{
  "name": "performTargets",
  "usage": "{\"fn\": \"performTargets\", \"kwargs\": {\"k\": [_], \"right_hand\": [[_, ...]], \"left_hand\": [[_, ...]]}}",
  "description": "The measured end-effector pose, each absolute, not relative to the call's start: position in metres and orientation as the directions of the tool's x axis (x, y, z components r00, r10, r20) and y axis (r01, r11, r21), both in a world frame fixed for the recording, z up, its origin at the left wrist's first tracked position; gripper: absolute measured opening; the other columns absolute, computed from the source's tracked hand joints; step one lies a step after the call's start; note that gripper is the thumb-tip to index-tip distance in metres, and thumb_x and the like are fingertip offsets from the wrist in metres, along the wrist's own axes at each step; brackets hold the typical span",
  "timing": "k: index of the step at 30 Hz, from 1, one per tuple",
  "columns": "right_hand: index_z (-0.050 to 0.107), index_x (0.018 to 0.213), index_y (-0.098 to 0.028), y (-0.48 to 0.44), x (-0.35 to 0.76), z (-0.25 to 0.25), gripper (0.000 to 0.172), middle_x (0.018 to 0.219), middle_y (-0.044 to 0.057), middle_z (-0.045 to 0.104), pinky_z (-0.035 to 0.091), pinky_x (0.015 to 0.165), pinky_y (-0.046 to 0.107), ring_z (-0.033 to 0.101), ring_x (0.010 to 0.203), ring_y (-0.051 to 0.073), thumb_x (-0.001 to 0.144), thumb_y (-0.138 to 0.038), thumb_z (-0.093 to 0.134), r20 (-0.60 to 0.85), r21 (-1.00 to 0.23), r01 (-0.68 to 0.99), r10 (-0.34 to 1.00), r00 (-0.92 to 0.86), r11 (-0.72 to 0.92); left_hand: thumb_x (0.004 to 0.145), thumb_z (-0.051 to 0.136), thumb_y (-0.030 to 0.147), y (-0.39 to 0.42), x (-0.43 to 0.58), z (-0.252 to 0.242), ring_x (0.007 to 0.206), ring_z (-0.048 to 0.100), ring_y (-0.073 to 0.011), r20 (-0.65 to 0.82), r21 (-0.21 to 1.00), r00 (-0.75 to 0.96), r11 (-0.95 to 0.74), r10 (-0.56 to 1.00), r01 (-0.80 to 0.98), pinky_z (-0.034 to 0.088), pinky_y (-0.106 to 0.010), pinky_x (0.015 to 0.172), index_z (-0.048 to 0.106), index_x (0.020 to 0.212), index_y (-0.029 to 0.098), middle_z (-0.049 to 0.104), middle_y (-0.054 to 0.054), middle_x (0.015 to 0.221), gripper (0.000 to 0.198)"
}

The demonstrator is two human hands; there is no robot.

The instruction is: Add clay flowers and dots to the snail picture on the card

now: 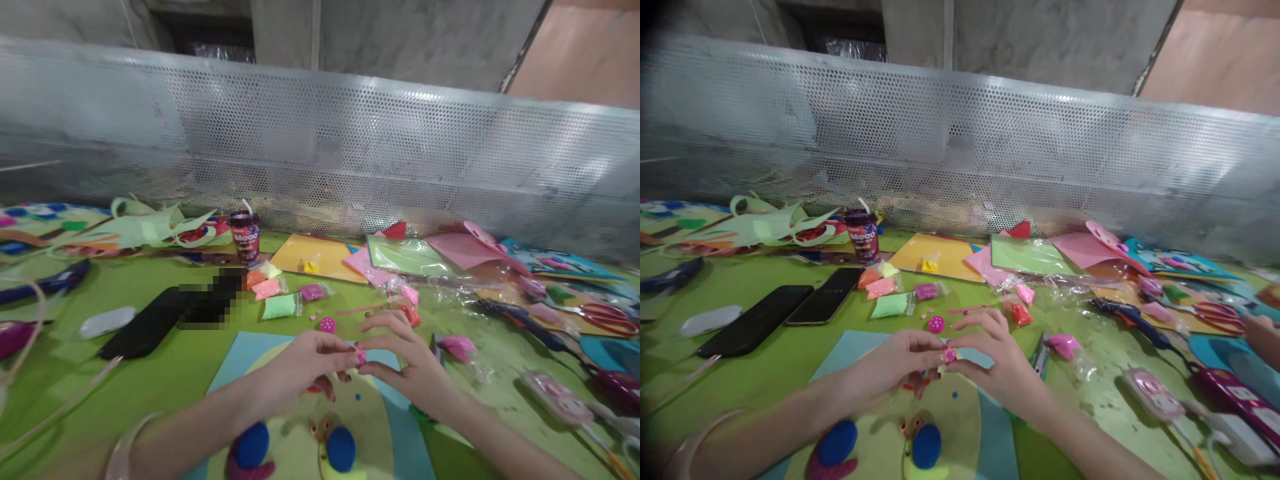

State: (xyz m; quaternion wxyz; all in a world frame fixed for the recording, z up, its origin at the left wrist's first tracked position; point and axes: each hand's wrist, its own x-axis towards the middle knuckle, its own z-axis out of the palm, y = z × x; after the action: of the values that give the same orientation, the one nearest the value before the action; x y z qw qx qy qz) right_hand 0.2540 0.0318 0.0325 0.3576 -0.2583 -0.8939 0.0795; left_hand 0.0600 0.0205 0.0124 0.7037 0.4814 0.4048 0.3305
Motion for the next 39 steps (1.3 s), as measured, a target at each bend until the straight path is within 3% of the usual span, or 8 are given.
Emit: {"fn": "performTargets", "kwargs": {"k": [8, 14, 21, 28, 36, 39], "right_hand": [[0.062, 0.092, -0.024, 0.034, 0.254, 0.029, 0.012, 0.104, 0.005, 0.059, 0.043, 0.088, 0.041, 0.051, 0.102, 0.021, 0.08, -0.024, 0.064, 0.633, -0.276, 0.427, 0.497, -0.593, 0.861], [0.059, 0.101, -0.025, 0.034, 0.252, 0.024, 0.025, 0.107, 0.006, 0.058, 0.042, 0.087, 0.042, 0.049, 0.103, 0.022, 0.077, -0.026, 0.067, 0.624, -0.251, 0.429, 0.484, -0.613, 0.868], [0.064, 0.093, -0.025, 0.033, 0.249, 0.022, 0.014, 0.105, 0.006, 0.058, 0.042, 0.088, 0.04, 0.047, 0.105, 0.023, 0.08, -0.021, 0.063, 0.625, -0.231, 0.441, 0.479, -0.616, 0.867], [0.063, 0.095, -0.026, 0.033, 0.251, 0.021, 0.015, 0.105, 0.005, 0.059, 0.042, 0.09, 0.039, 0.049, 0.105, 0.021, 0.08, -0.022, 0.063, 0.637, -0.273, 0.44, 0.504, -0.583, 0.855], [0.06, 0.102, -0.024, 0.033, 0.25, 0.022, 0.026, 0.105, 0.006, 0.059, 0.043, 0.088, 0.039, 0.049, 0.104, 0.022, 0.077, -0.023, 0.066, 0.643, -0.259, 0.432, 0.488, -0.59, 0.864], [0.062, 0.1, -0.026, 0.032, 0.248, 0.022, 0.022, 0.105, 0.007, 0.058, 0.044, 0.086, 0.041, 0.048, 0.103, 0.023, 0.078, -0.022, 0.065, 0.621, -0.25, 0.452, 0.5, -0.604, 0.856]], "left_hand": [[0.066, 0.071, 0.042, 0.016, 0.062, 0.015, 0.057, 0.051, -0.0099, -0.217, 0.948, 0.456, 0.297, 0.863, -0.111, 0.041, -0.019, 0.044, 0.065, 0.079, 0.015, 0.056, 0.0, 0.067, 0.03], [0.067, 0.07, 0.04, 0.015, 0.064, 0.018, 0.058, 0.051, -0.01, -0.234, 0.956, 0.432, 0.287, 0.871, -0.06, 0.042, -0.02, 0.045, 0.064, 0.075, 0.014, 0.057, 0.0, 0.065, 0.028], [0.069, 0.067, 0.033, 0.015, 0.065, 0.015, 0.061, 0.053, -0.0115, -0.25, 0.953, 0.403, 0.298, 0.88, -0.06, 0.042, -0.019, 0.043, 0.063, 0.076, 0.013, 0.055, 0.0, 0.065, 0.021], [0.074, 0.061, 0.043, 0.013, 0.066, 0.018, 0.058, 0.053, -0.0109, -0.262, 0.927, 0.424, 0.348, 0.867, -0.14, 0.04, -0.017, 0.039, 0.063, 0.077, 0.014, 0.054, 0.0, 0.064, 0.029], [0.07, 0.067, 0.038, 0.012, 0.065, 0.019, 0.056, 0.05, -0.0092, -0.22, 0.958, 0.425, 0.277, 0.878, -0.075, 0.039, -0.016, 0.04, 0.064, 0.076, 0.014, 0.054, 0.0, 0.063, 0.025], [0.071, 0.066, 0.037, 0.013, 0.064, 0.018, 0.053, 0.048, -0.0078, -0.219, 0.962, 0.409, 0.266, 0.886, -0.061, 0.037, -0.016, 0.04, 0.064, 0.074, 0.014, 0.055, 0.001, 0.062, 0.023]]}}
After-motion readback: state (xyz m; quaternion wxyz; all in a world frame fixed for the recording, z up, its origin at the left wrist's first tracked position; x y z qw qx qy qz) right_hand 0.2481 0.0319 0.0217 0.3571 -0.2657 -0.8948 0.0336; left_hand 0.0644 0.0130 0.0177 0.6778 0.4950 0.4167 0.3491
